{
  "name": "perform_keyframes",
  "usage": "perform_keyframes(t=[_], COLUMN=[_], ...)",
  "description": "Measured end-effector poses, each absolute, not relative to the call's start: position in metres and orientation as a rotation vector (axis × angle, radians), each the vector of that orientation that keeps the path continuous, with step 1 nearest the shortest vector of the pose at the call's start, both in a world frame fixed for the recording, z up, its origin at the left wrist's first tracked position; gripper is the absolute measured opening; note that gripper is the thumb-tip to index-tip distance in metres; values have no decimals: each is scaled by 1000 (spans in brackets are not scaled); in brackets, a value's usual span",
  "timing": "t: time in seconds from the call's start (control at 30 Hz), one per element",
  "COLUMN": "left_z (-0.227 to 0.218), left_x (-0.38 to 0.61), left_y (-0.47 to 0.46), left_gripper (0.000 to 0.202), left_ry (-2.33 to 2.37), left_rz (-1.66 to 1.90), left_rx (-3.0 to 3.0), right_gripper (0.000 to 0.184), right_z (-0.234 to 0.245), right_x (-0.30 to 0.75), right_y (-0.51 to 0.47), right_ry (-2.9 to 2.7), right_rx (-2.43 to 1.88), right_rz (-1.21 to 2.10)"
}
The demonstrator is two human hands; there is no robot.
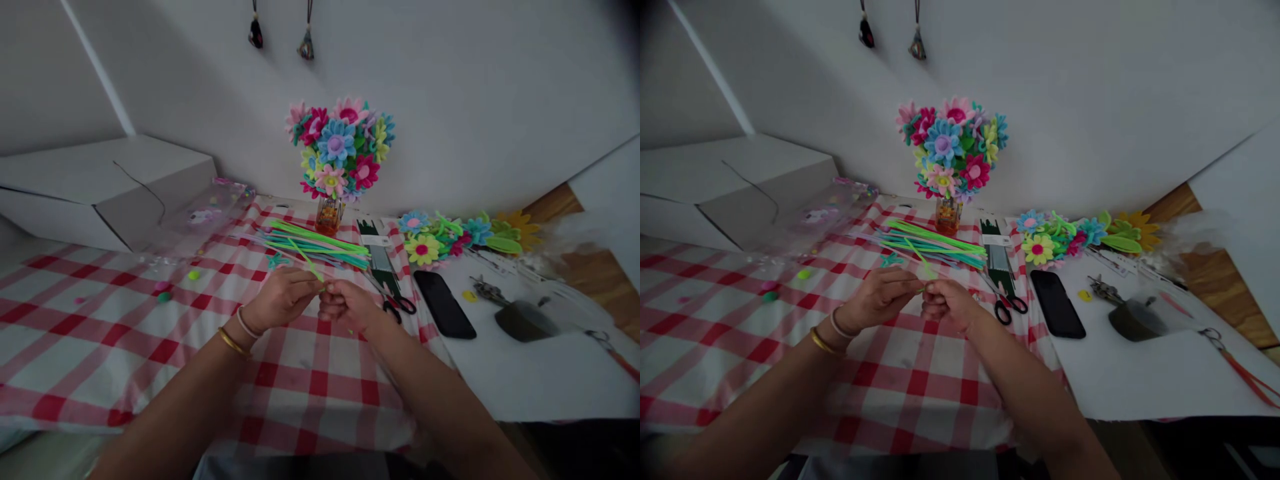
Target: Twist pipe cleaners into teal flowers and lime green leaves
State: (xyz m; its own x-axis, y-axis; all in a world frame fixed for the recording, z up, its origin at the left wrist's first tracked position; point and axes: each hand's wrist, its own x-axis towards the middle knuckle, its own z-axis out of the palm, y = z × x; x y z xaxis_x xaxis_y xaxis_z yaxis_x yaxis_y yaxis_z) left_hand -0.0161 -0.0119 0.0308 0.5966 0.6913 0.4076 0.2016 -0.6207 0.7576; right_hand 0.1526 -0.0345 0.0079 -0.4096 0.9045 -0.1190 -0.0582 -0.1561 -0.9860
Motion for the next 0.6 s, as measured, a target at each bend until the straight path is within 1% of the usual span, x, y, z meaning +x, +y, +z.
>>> perform_keyframes(t=[0.03,0.07,0.1,0.2,0.23,0.3,0.37,0.43,0.53,0.6], left_z=[30,29,27,20,18,15,15,18,25,30], left_x=[-15,-14,-12,-7,-6,-4,-5,-6,-9,-10], left_y=[-12,-11,-10,-6,-5,-4,-4,-6,-12,-15], left_gripper=[13,12,12,11,11,13,14,16,16,14], left_ry=[731,769,809,812,790,755,739,738,738,684], left_rz=[941,942,934,843,823,775,745,765,889,977], left_rx=[2076,1969,1843,1434,1328,1205,1208,1344,1711,1911], right_gripper=[17,19,20,21,20,19,19,18,15,16], right_z=[8,10,13,24,27,32,33,30,21,13], right_x=[153,154,157,166,169,173,173,171,164,160], right_y=[-35,-35,-36,-39,-40,-42,-44,-43,-39,-36], right_ry=[-1433,-1535,-1661,-2025,-2132,-2281,-2309,-2220,-1882,-1579], right_rx=[-1031,-1068,-1111,-1162,-1128,-1086,-1075,-1097,-1153,-1111], right_rz=[1603,1456,1239,394,199,-14,-6,214,801,1201])
